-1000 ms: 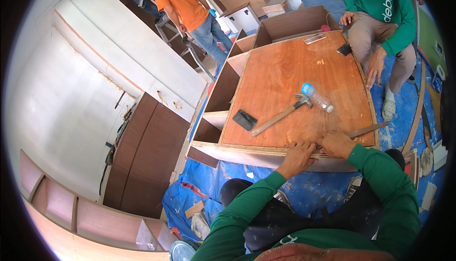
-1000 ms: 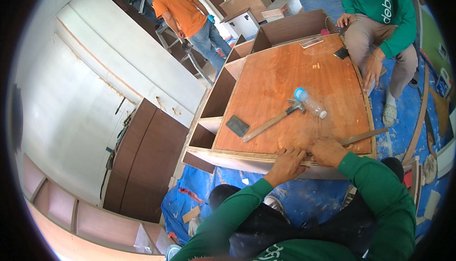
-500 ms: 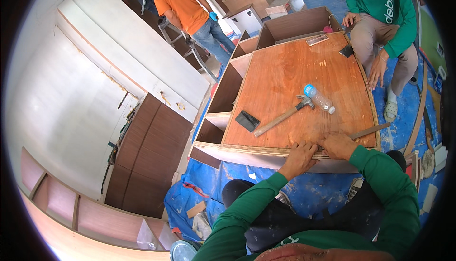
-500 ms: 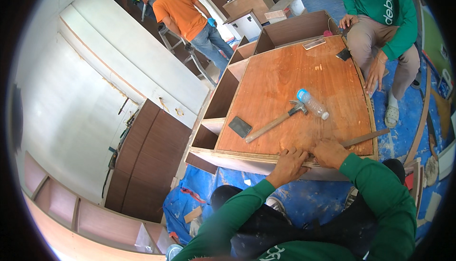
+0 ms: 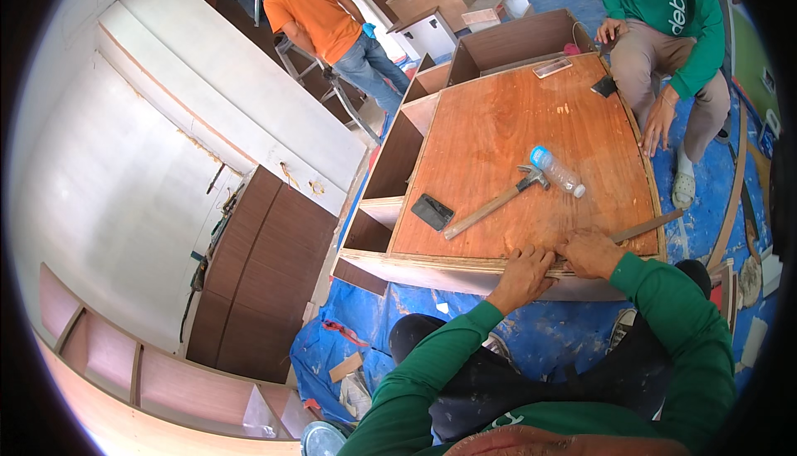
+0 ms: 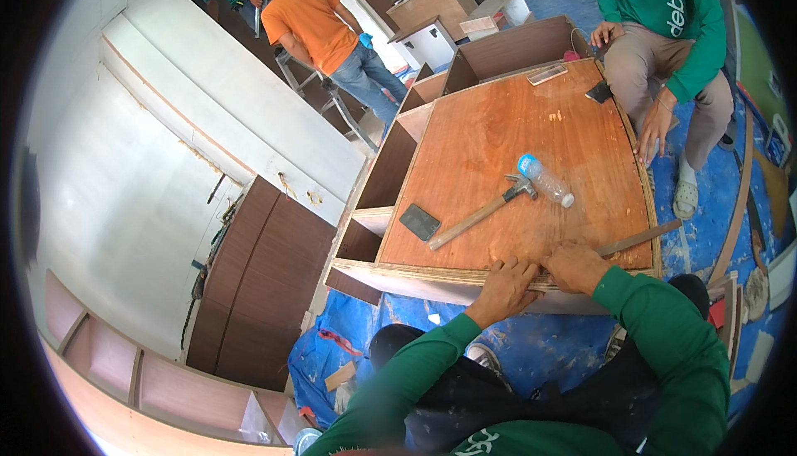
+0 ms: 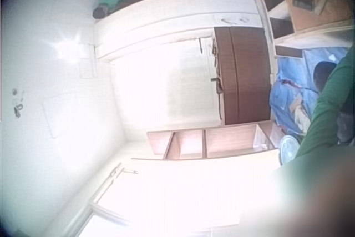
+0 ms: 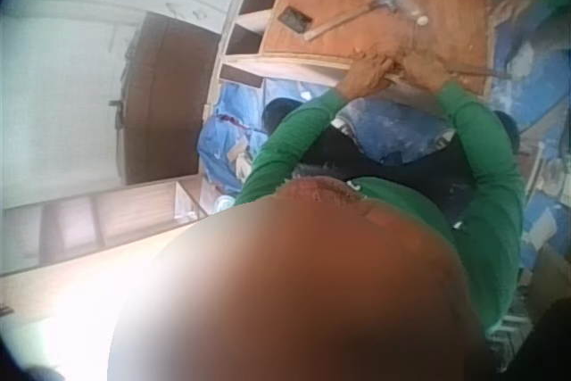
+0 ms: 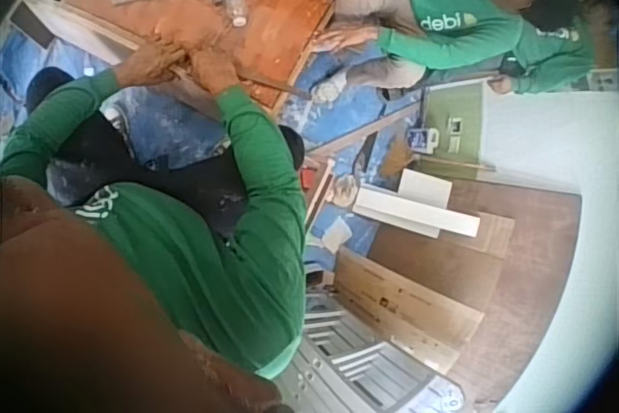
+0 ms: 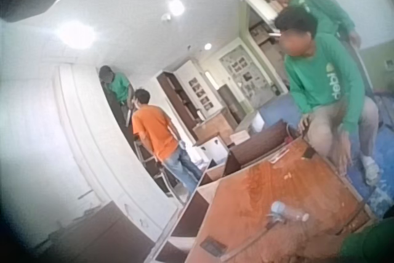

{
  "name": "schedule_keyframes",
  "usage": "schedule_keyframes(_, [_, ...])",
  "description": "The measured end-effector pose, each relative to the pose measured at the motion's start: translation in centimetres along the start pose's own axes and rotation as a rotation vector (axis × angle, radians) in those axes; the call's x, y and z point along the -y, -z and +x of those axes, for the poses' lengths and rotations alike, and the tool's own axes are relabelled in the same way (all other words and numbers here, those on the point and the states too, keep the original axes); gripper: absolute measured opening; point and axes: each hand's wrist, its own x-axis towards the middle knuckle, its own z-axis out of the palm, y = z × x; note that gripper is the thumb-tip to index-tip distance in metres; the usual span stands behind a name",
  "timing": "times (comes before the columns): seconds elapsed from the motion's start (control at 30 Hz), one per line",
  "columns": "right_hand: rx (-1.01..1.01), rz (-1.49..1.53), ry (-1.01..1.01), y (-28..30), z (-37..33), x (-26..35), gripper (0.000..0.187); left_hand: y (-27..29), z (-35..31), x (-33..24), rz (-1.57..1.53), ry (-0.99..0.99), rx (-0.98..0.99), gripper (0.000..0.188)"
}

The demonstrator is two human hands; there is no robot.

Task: The person is assembling a wooden cabinet by attaching a thin wooden strip to the edge of a tabletop. They use their hands to align and press the strip into place while other workers are visible in the background.

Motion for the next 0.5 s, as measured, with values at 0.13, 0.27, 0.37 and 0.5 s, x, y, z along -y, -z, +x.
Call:
schedule_keyframes(0.13, [-0.014, 0.004, 0.003, 0.31, -0.16, 0.24, 0.045, -0.02, -0.01, -0.03, 0.006, 0.004, 0.0, 0.056])
schedule_keyframes(0.27, [-0.025, 0.002, 0.015, 0.05, 0.02, 0.01, 0.045, 0.08, 0.13, -0.1, -0.003, -0.001, -0.009, 0.055])
schedule_keyframes(0.37, [-0.022, -0.006, 0.021, -0.14, 0.19, -0.11, 0.045, 0.23, 0.17, -0.09, -0.014, 0.0, -0.011, 0.055])
schedule_keyframes(0.5, [-0.008, 0.01, 0.014, 0.16, 0.29, 0.39, 0.045, -0.11, -0.29, 0.27, -0.011, -0.014, -0.032, 0.054])
